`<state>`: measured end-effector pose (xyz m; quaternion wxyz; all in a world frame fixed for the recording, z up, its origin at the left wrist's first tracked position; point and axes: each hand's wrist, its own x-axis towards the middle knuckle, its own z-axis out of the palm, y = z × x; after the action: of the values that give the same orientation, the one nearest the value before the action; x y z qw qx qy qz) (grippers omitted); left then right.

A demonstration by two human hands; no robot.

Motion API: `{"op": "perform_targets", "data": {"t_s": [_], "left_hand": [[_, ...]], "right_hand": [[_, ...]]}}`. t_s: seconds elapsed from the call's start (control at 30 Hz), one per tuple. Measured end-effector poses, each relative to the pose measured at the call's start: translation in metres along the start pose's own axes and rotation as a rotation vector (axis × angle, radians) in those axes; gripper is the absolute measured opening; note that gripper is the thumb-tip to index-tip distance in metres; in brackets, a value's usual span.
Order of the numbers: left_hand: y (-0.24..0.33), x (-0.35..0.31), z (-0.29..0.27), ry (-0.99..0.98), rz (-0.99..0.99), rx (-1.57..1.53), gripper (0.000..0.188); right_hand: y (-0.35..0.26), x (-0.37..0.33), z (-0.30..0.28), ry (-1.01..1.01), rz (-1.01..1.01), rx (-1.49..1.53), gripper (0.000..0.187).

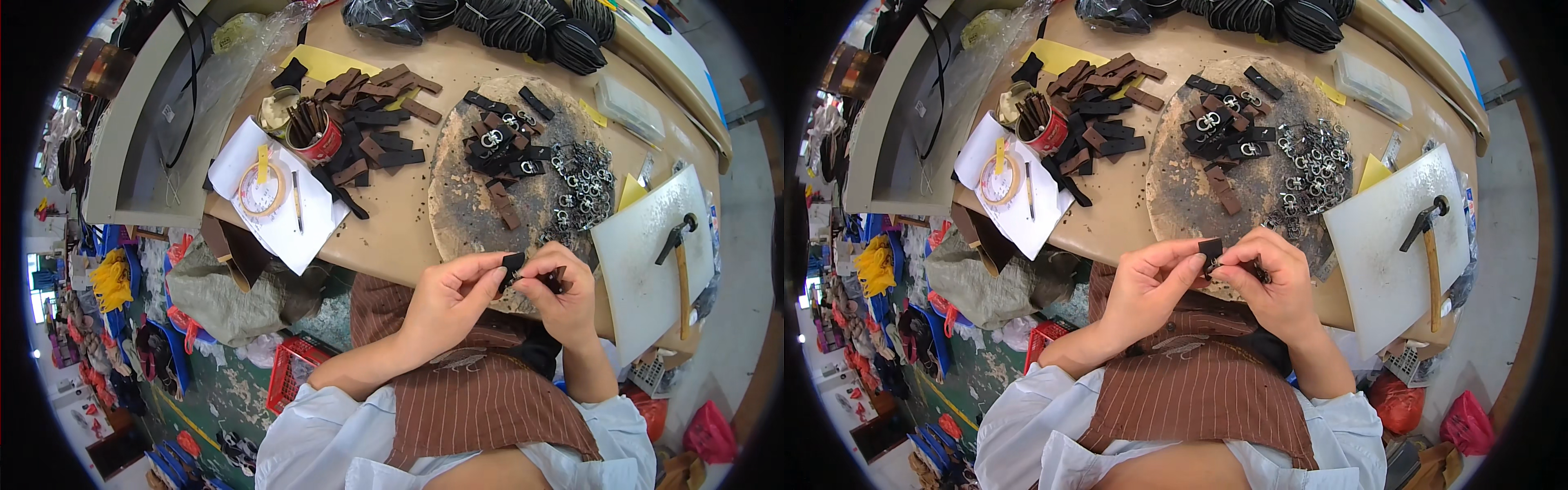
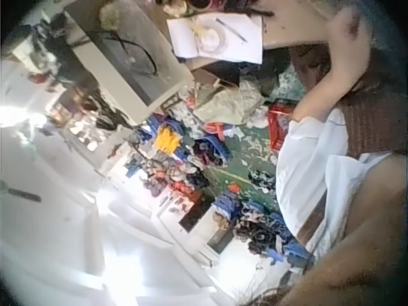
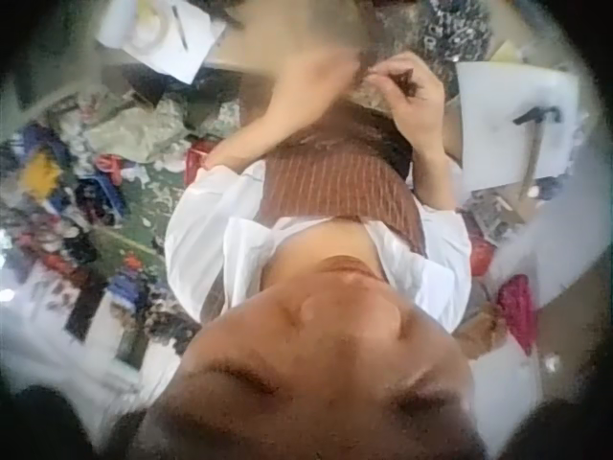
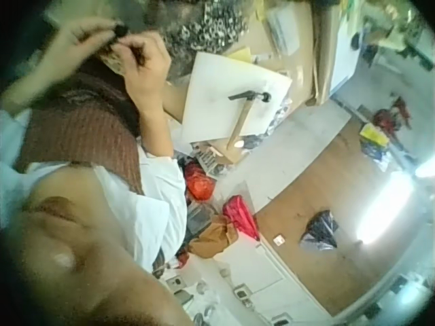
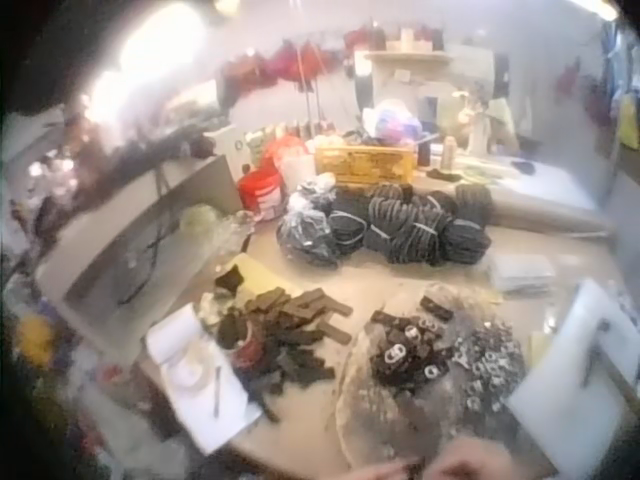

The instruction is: The person assembles small leather belt segments by hand, attaching metal hardware such as buckles and rings. They repeatedly pick up a leather strip, thread a metal piece through it, and fold the leather to secure the hardware. The finished components are placed on a pile on the workbench.

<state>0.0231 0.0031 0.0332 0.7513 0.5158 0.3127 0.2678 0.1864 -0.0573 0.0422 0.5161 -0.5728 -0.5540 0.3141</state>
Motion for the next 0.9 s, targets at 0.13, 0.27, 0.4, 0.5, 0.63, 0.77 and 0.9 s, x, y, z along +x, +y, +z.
{"op": "perform_targets", "data": {"t_s": [0.13,0.27,0.4,0.5,0.63,0.77,0.9], "left_hand": [[-0.009,-0.004,0.002,0.035,0.06,-0.062,0.025],[-0.005,-0.005,0.004,0.018,0.204,0.087,0.027],[-0.002,0.002,-0.003,-0.045,0.448,0.538,0.03],[-0.007,0.006,-0.008,-0.136,0.397,0.589,0.038],[-0.012,0.015,-0.002,0.017,0.121,-0.166,0.035],[-0.024,0.018,-0.004,0.029,0.175,-0.01,0.029],[-0.022,0.018,-0.004,-0.029,0.023,-0.199,0.022]], "right_hand": [[-0.004,-0.004,0.0,-0.015,0.145,0.037,0.016],[-0.012,-0.001,0.003,0.044,0.334,0.374,0.027],[-0.006,0.001,-0.002,-0.081,0.327,0.304,0.036],[0.0,0.0,0.002,-0.105,0.315,0.307,0.035],[0.009,-0.005,0.009,0.035,0.564,0.878,0.025],[0.003,-0.007,0.016,0.174,0.637,1.021,0.014],[0.006,-0.011,0.015,0.18,0.621,0.94,0.016]]}}
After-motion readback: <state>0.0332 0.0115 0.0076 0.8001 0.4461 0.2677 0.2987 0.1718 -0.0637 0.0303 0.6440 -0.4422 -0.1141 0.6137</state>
